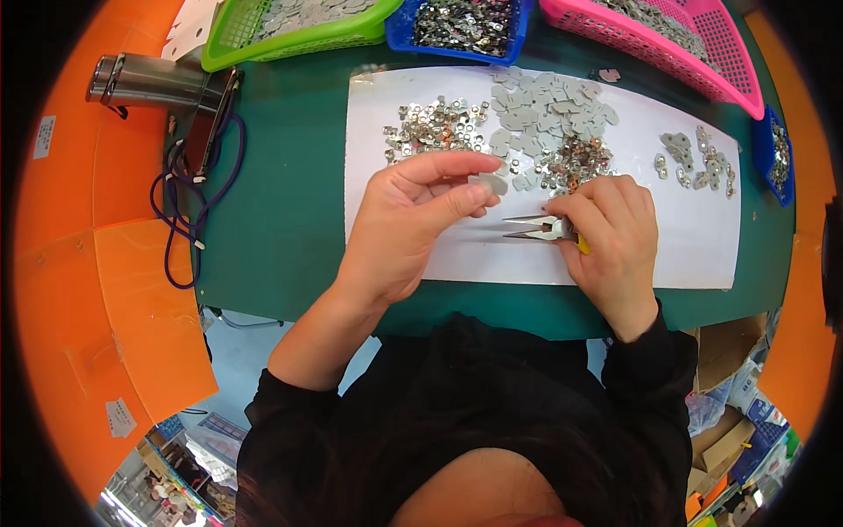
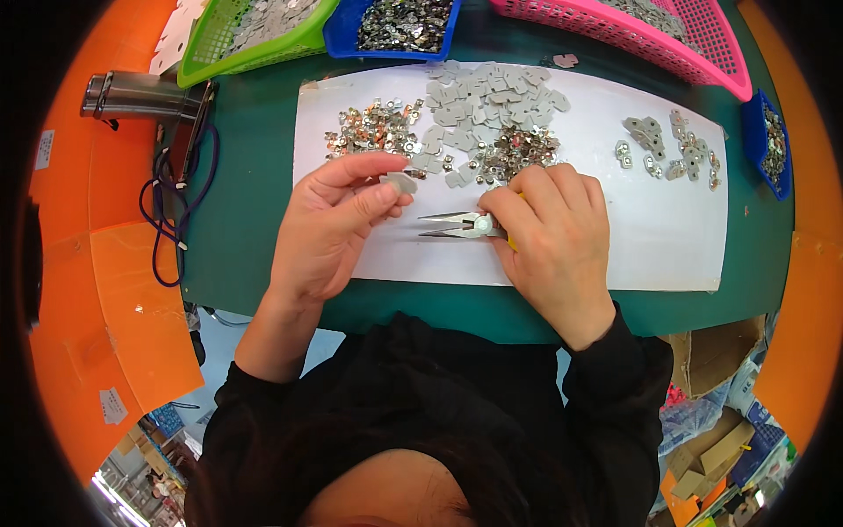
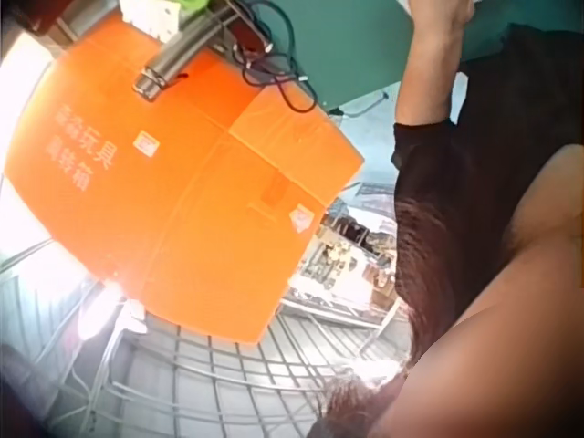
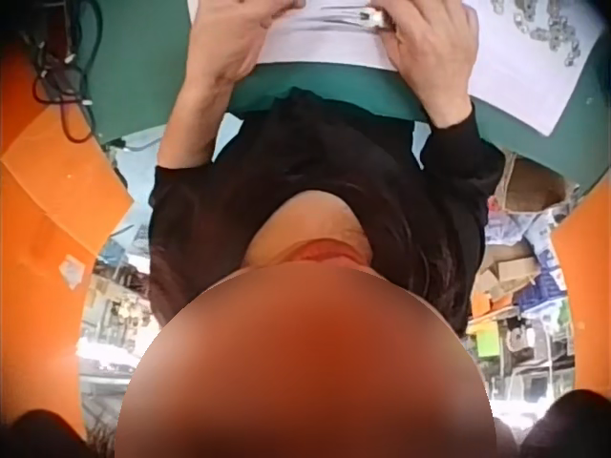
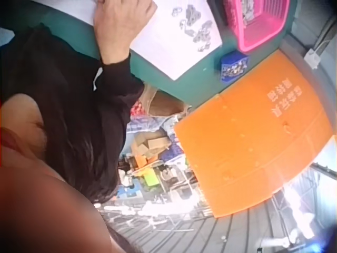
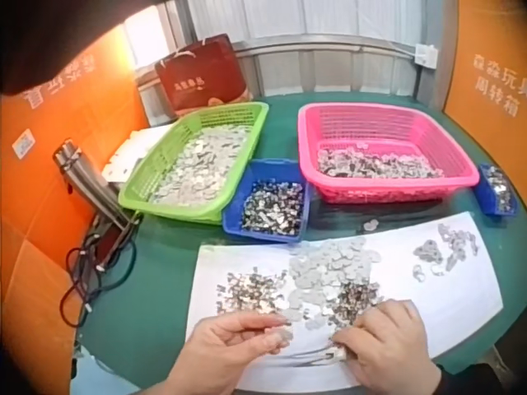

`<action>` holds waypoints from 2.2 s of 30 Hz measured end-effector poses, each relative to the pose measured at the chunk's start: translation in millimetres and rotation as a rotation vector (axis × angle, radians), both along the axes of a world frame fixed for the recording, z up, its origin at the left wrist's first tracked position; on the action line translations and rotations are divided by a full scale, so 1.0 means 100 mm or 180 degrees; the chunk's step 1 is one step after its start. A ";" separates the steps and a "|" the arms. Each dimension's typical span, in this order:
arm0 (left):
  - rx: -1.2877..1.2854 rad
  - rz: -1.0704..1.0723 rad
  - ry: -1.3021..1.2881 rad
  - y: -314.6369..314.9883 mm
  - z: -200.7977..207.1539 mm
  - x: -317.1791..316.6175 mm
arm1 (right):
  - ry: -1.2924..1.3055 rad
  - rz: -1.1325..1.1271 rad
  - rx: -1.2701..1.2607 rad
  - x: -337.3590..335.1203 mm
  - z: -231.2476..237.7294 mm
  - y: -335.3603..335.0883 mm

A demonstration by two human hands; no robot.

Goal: Assembling small metal components using pliers at a factory workbench.

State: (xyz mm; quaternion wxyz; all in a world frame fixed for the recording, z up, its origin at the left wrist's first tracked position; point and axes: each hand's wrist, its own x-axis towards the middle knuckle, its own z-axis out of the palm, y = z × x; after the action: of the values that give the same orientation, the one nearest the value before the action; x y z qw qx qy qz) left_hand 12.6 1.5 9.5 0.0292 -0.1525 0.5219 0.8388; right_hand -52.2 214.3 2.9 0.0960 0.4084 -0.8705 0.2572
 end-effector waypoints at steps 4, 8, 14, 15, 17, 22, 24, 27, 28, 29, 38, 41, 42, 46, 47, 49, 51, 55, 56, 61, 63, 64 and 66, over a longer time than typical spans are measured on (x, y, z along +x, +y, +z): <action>0.0079 -0.0383 -0.0050 0.03 0.05 0.02 | -0.0803 -0.0065 -0.0936 0.00 0.08 0.01; -0.0638 -0.0519 0.0285 0.16 0.17 0.07 | -0.2201 -0.0204 -0.1307 0.03 0.25 -0.08; -0.0663 -0.0515 0.0146 0.17 0.16 0.08 | -0.2470 0.0112 -0.1266 0.00 0.27 -0.07; -0.0660 -0.0522 0.0151 0.15 0.16 0.07 | -0.2498 0.0091 -0.1271 0.00 0.26 -0.05; -0.0478 -0.0617 0.0023 0.14 0.15 0.05 | -0.2532 0.0073 -0.1277 0.00 0.25 -0.04; -0.0243 -0.0580 0.0034 0.14 0.09 0.05 | -0.2467 0.0116 -0.1482 0.01 0.20 -0.04; -0.0088 -0.0565 0.0031 0.14 0.08 0.04 | -0.2422 0.0092 -0.1489 0.01 0.22 -0.05; 0.0043 -0.0539 0.0059 0.16 0.07 0.03 | -0.2350 0.0052 -0.1513 0.01 0.22 -0.04; 0.0026 -0.0493 0.0112 0.16 0.05 0.04 | -0.2322 0.0044 -0.1534 0.01 0.21 -0.05; 0.0010 -0.0447 0.0164 0.17 0.04 0.05 | -0.2321 0.0050 -0.1536 0.01 0.21 -0.05; -0.0302 -0.0188 0.0567 0.20 -0.03 0.10 | -0.2428 0.0066 -0.1629 0.03 0.20 -0.06; -0.2881 -0.0271 0.2167 0.11 0.00 0.07 | -0.2122 0.0038 -0.1571 0.00 0.18 -0.04; -0.2874 -0.0279 0.2171 0.13 0.00 0.07 | -0.2120 0.0012 -0.1622 0.00 0.19 -0.04; -0.2663 -0.0211 0.2103 0.17 0.00 0.10 | -0.2189 0.0014 -0.1643 0.02 0.21 -0.04; -0.2530 -0.0227 0.2024 0.17 -0.01 0.09 | -0.2192 0.0011 -0.1644 0.02 0.20 -0.04; -0.2352 -0.0258 0.1922 0.14 -0.05 0.09 | -0.2191 0.0073 -0.1771 0.02 0.17 -0.04; -0.2181 -0.0281 0.1818 0.14 -0.08 0.10 | -0.2157 0.0137 -0.1741 0.01 0.18 -0.03; -0.1953 -0.0312 0.1680 0.14 -0.13 0.09 | -0.2243 0.0108 -0.1837 0.03 0.18 -0.03; -0.1950 -0.0325 0.1706 0.14 -0.14 0.10 | -0.2246 0.0113 -0.1841 0.03 0.17 -0.02; -0.0803 -0.0145 0.1178 0.19 -0.13 0.08 | -0.2114 0.0284 -0.1717 0.01 0.14 0.01; -0.0151 -0.0061 0.0840 0.21 -0.14 0.07 | -0.2220 0.0551 -0.1896 0.01 0.12 0.00; 0.0032 0.0017 0.0801 0.23 -0.14 0.06 | -0.2323 0.0813 -0.2078 0.02 0.10 -0.01; 0.0214 0.0092 0.0762 0.27 -0.15 0.05 | -0.2584 0.0732 -0.2205 0.11 0.06 -0.07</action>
State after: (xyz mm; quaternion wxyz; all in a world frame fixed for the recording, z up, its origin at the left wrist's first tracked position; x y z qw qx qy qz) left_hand 17.8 28.3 -5.4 -0.0403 -0.0577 0.4910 0.8683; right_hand -41.3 207.0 9.4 -0.1476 0.3133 -0.6517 0.6748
